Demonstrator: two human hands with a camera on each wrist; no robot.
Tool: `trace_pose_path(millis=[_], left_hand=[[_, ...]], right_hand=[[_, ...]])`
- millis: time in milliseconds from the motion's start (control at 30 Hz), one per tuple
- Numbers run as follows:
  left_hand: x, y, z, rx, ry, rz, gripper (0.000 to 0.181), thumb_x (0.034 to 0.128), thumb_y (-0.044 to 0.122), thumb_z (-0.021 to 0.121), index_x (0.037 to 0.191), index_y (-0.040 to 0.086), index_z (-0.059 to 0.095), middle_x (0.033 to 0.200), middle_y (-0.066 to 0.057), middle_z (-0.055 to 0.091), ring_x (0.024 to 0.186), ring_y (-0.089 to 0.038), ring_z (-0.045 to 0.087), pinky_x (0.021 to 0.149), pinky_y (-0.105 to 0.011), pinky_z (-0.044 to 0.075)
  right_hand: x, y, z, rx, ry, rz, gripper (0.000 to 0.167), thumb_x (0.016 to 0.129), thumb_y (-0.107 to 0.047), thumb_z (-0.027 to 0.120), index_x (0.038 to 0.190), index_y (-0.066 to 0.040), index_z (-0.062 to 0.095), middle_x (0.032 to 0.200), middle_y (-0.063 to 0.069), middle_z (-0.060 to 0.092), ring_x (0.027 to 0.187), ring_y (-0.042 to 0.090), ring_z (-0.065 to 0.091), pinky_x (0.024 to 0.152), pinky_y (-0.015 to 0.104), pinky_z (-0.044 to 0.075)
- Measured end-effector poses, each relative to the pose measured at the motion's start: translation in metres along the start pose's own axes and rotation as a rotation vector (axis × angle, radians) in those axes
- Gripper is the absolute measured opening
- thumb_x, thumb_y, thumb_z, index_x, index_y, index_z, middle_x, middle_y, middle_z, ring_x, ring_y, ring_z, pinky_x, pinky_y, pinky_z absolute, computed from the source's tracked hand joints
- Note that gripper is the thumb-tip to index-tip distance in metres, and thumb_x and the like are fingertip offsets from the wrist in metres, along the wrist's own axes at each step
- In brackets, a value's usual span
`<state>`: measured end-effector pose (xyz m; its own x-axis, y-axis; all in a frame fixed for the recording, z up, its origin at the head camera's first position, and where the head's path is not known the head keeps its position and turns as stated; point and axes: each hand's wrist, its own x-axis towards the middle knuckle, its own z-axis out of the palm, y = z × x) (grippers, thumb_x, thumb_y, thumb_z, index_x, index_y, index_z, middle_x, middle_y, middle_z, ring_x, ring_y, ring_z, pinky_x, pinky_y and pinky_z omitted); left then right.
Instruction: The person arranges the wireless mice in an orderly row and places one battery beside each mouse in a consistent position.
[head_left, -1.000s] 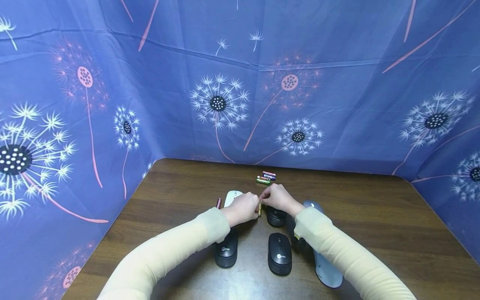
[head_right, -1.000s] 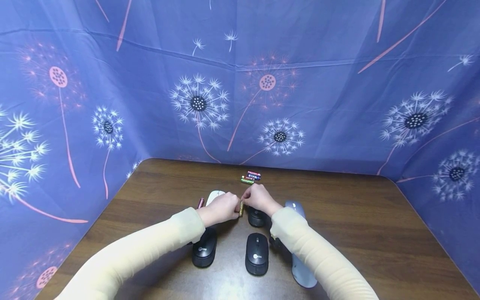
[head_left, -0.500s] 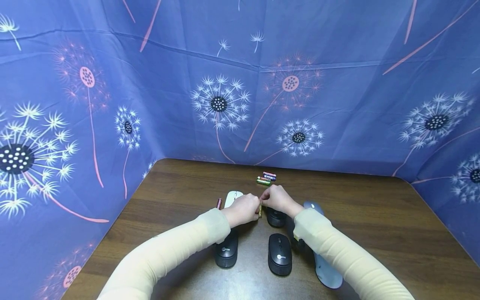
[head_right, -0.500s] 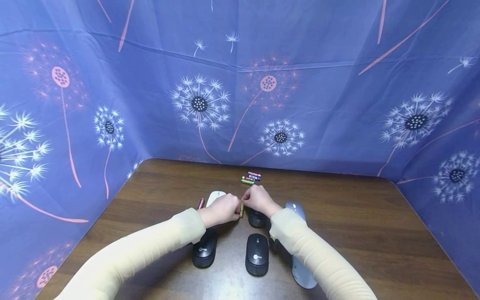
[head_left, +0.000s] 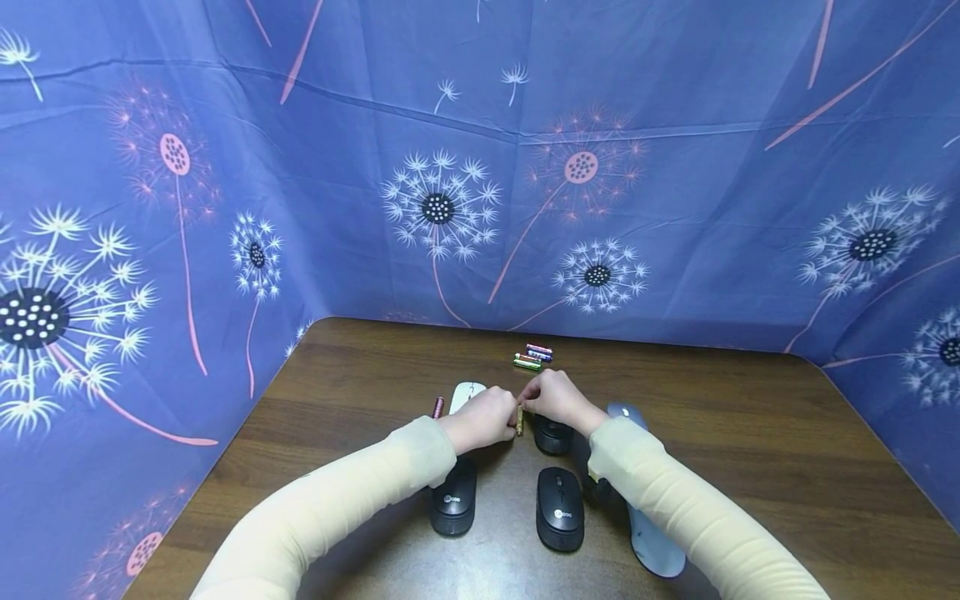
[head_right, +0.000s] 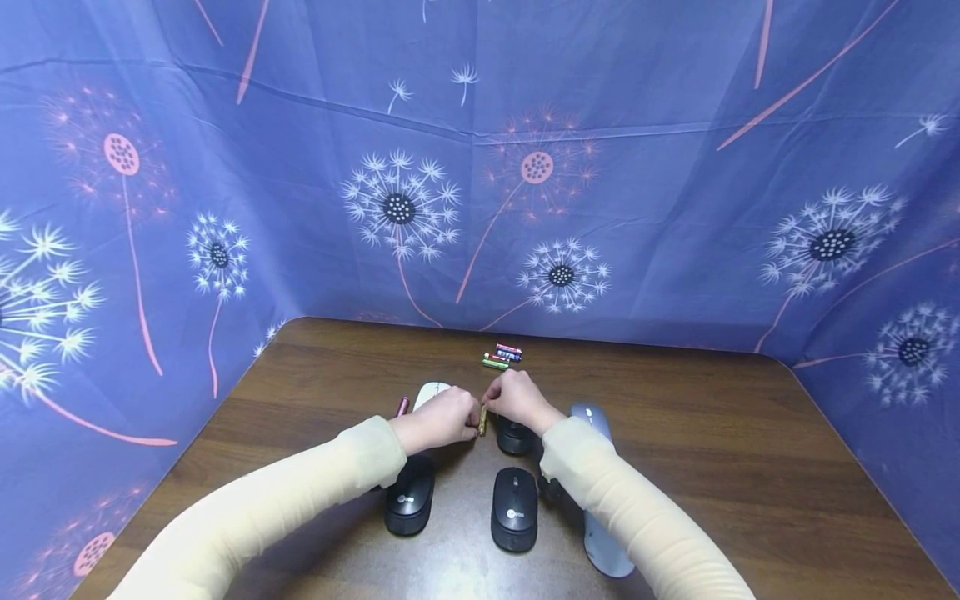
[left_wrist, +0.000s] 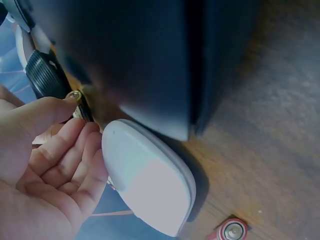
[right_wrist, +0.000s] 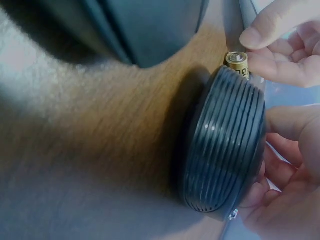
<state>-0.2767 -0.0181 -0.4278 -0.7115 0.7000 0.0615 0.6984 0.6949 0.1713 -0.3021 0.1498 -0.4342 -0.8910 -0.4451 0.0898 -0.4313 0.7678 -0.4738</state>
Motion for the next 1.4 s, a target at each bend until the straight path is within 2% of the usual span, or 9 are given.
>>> trace_pose_path(millis=[133, 400, 633, 767, 867, 1033, 1167, 1267, 1400], left_hand=[[-0.001, 0.0, -0.002, -0.047, -0.009, -0.002, 0.018, 0.0757, 0.011, 0.073, 0.061, 0.013, 0.064, 0.055, 0.008, 0.05, 0.054, -0.006, 0.041, 0.048, -0.018, 0.032], [-0.005, -0.003, -0.011, -0.146, -0.025, 0.002, 0.004, 0.0775, 0.014, 0.075, 0.077, 0.011, 0.073, 0.069, 0.006, 0.065, 0.059, -0.002, 0.051, 0.056, -0.015, 0.043], [-0.005, -0.003, -0.032, -0.26, -0.039, -0.027, 0.016, 0.0779, 0.013, 0.076, 0.09, 0.003, 0.071, 0.083, -0.004, 0.071, 0.073, -0.009, 0.064, 0.067, -0.019, 0.051], [0.0, -0.007, -0.043, -0.339, -0.025, -0.072, 0.026, 0.0815, 0.014, 0.073, 0.103, -0.001, 0.068, 0.094, -0.009, 0.071, 0.087, -0.016, 0.067, 0.077, -0.025, 0.054], [0.005, -0.01, -0.05, -0.384, 0.0, -0.114, 0.027, 0.0856, 0.016, 0.069, 0.107, -0.001, 0.067, 0.096, -0.008, 0.071, 0.088, -0.016, 0.067, 0.077, -0.026, 0.053], [0.012, -0.014, -0.06, -0.454, 0.052, -0.19, 0.023, 0.0897, 0.019, 0.063, 0.105, 0.001, 0.068, 0.096, -0.007, 0.071, 0.087, -0.015, 0.065, 0.074, -0.026, 0.053], [0.021, -0.02, -0.061, -0.556, 0.071, -0.287, 0.028, 0.091, 0.022, 0.06, 0.109, 0.002, 0.067, 0.105, -0.008, 0.069, 0.095, -0.018, 0.063, 0.079, -0.029, 0.052], [0.028, -0.025, -0.059, -0.661, 0.08, -0.358, 0.029, 0.0919, 0.023, 0.058, 0.111, 0.002, 0.066, 0.104, -0.009, 0.068, 0.095, -0.02, 0.063, 0.077, -0.029, 0.052], [0.036, -0.029, -0.054, -0.851, 0.096, -0.441, 0.03, 0.0933, 0.02, 0.056, 0.111, -0.002, 0.065, 0.089, -0.006, 0.065, 0.088, -0.021, 0.062, 0.076, -0.028, 0.053]], right_hand=[[-0.001, 0.001, -0.002, 0.012, 0.008, 0.02, 0.005, 0.078, -0.01, 0.071, 0.077, -0.012, 0.076, 0.073, -0.004, 0.072, 0.07, 0.009, 0.063, 0.064, 0.027, 0.05], [-0.002, 0.001, -0.011, 0.069, 0.001, 0.033, 0.007, 0.08, -0.009, 0.069, 0.081, -0.011, 0.076, 0.077, -0.002, 0.072, 0.072, 0.009, 0.063, 0.063, 0.026, 0.051], [-0.006, -0.003, -0.027, 0.104, -0.008, 0.042, 0.009, 0.083, -0.011, 0.068, 0.085, -0.01, 0.076, 0.083, 0.001, 0.073, 0.075, 0.009, 0.062, 0.066, 0.027, 0.051], [-0.007, -0.005, -0.041, 0.14, 0.005, 0.079, 0.012, 0.086, -0.014, 0.066, 0.089, -0.008, 0.076, 0.086, 0.002, 0.073, 0.078, 0.008, 0.062, 0.067, 0.027, 0.05], [-0.008, -0.006, -0.05, 0.188, 0.016, 0.128, 0.015, 0.087, -0.015, 0.065, 0.092, -0.006, 0.075, 0.086, 0.003, 0.073, 0.076, 0.009, 0.06, 0.066, 0.027, 0.05], [-0.007, -0.003, -0.057, 0.349, 0.033, 0.255, 0.02, 0.09, -0.013, 0.061, 0.098, 0.001, 0.072, 0.082, 0.01, 0.071, 0.068, 0.012, 0.059, 0.058, 0.024, 0.048], [-0.006, 0.002, -0.058, 0.513, 0.048, 0.313, 0.025, 0.093, -0.009, 0.054, 0.104, 0.01, 0.066, 0.085, 0.013, 0.071, 0.07, 0.012, 0.064, 0.065, 0.029, 0.055], [-0.005, 0.006, -0.058, 0.643, 0.053, 0.351, 0.029, 0.095, -0.008, 0.049, 0.109, 0.015, 0.061, 0.083, 0.01, 0.071, 0.072, 0.013, 0.066, 0.071, 0.032, 0.057], [-0.004, 0.012, -0.057, 0.806, 0.066, 0.412, 0.033, 0.096, -0.007, 0.045, 0.116, 0.017, 0.055, 0.08, 0.003, 0.068, 0.076, 0.013, 0.067, 0.076, 0.032, 0.056]])
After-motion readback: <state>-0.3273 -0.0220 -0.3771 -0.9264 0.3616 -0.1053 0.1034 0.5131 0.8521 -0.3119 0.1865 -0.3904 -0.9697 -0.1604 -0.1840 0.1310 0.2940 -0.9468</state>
